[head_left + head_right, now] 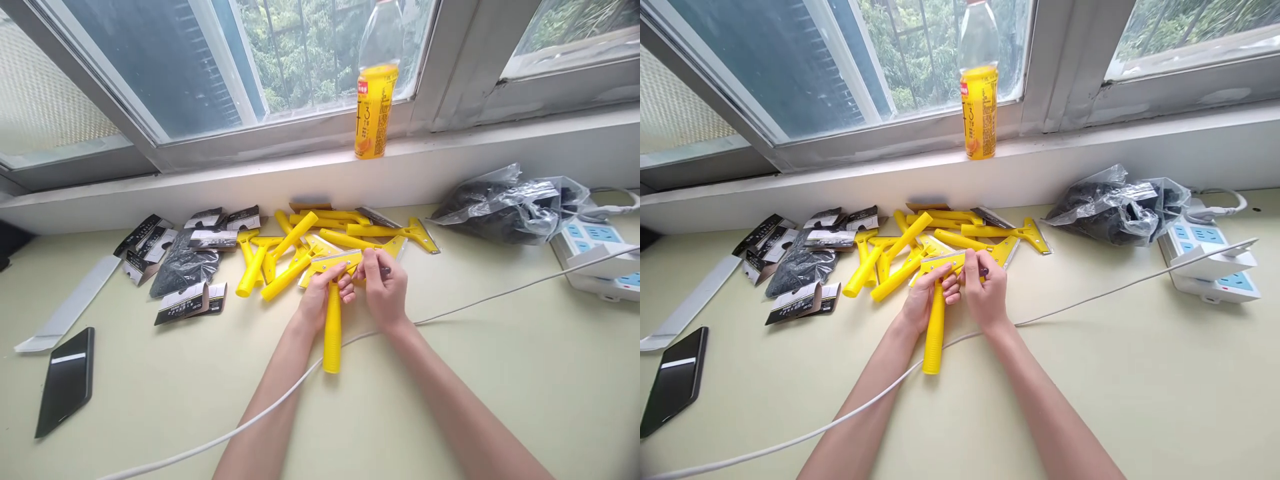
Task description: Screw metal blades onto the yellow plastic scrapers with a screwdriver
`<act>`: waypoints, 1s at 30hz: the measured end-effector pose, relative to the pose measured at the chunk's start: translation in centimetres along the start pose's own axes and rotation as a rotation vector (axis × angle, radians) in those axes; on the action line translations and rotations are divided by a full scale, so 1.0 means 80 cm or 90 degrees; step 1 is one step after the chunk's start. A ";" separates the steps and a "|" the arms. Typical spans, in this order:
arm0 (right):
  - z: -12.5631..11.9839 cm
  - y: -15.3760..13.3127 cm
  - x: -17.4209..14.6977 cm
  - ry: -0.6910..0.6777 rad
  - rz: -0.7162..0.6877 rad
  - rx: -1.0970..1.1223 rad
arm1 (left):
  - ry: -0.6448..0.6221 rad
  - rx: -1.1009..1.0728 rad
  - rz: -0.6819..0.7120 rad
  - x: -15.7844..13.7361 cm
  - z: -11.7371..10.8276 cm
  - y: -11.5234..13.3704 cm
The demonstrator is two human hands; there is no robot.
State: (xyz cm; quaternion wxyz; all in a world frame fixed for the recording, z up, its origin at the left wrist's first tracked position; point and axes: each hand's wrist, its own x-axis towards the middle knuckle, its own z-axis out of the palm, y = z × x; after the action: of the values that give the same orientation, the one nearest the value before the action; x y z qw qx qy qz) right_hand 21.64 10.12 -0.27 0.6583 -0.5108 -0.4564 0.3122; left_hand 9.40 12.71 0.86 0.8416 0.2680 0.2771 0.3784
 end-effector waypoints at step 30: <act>-0.002 0.004 0.004 -0.083 -0.004 -0.111 | -0.022 -0.046 0.027 0.004 0.000 -0.004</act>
State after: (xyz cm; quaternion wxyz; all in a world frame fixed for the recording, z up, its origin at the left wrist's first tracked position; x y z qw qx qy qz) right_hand 21.92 10.42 -0.51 0.5814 -0.5431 -0.5252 0.3019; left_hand 9.72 12.84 0.57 0.8471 0.2499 0.2433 0.4009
